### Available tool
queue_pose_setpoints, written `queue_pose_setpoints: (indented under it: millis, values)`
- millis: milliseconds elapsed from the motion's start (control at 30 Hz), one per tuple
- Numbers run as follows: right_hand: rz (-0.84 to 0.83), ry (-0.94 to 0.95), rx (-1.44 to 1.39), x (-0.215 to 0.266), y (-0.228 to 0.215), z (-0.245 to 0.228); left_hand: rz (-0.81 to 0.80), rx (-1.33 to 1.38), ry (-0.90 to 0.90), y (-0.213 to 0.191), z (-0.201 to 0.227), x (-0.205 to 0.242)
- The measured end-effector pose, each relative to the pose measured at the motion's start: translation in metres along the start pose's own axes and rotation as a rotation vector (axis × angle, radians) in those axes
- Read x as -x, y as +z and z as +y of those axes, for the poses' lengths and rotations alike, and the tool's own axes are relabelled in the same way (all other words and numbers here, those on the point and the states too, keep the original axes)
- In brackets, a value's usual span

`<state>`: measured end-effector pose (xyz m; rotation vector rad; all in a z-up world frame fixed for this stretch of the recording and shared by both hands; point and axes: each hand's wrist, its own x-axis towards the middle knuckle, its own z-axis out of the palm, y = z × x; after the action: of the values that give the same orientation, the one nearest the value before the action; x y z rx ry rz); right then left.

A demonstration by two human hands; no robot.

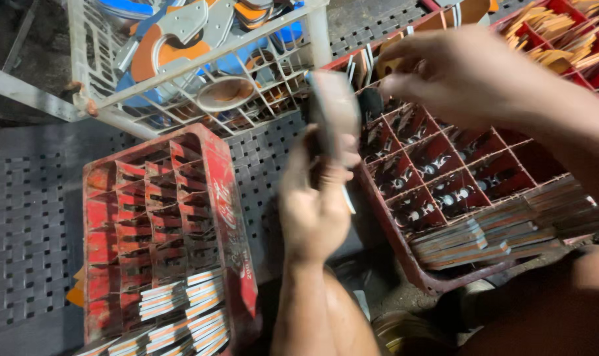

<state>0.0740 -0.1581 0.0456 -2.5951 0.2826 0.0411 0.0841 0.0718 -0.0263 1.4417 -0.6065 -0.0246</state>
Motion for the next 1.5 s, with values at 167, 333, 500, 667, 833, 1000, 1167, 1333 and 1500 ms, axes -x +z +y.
queue_pose_setpoints:
  millis: [167,333,500,667,833,1000,1167,1333,1500]
  values:
    - [0.106,-0.112,-0.298,0.092,-0.023,-0.004,-0.130,-0.474,0.100,0.023,0.023,0.012]
    - [0.165,0.041,-0.164,0.143,0.000,0.038,-0.279,-0.381,0.259,0.037,0.055,0.022]
    - [0.086,-0.691,-0.126,0.166,-0.004,0.091,-0.615,-0.159,0.231,0.025,0.083,0.028]
    - [0.258,-0.419,-0.111,0.228,0.026,0.094,-0.736,-0.304,0.187,0.030,0.072,0.036]
    - [0.134,-0.298,-0.175,0.234,0.028,0.100,-0.810,-0.313,0.153,0.031,0.066,0.040]
    - [0.204,-0.415,-0.200,0.235,0.020,0.100,-0.859,-0.252,0.192,0.034,0.070,0.038]
    - [0.212,-0.325,-0.148,0.231,0.014,0.077,-0.892,-0.331,0.172,0.039,0.069,0.042]
    - [0.254,-0.458,0.015,0.213,0.008,0.062,-0.855,-0.475,0.165,0.040,0.060,0.043]
    - [0.117,-0.467,0.125,0.211,0.004,0.078,-0.855,-0.473,0.097,0.034,0.061,0.043]
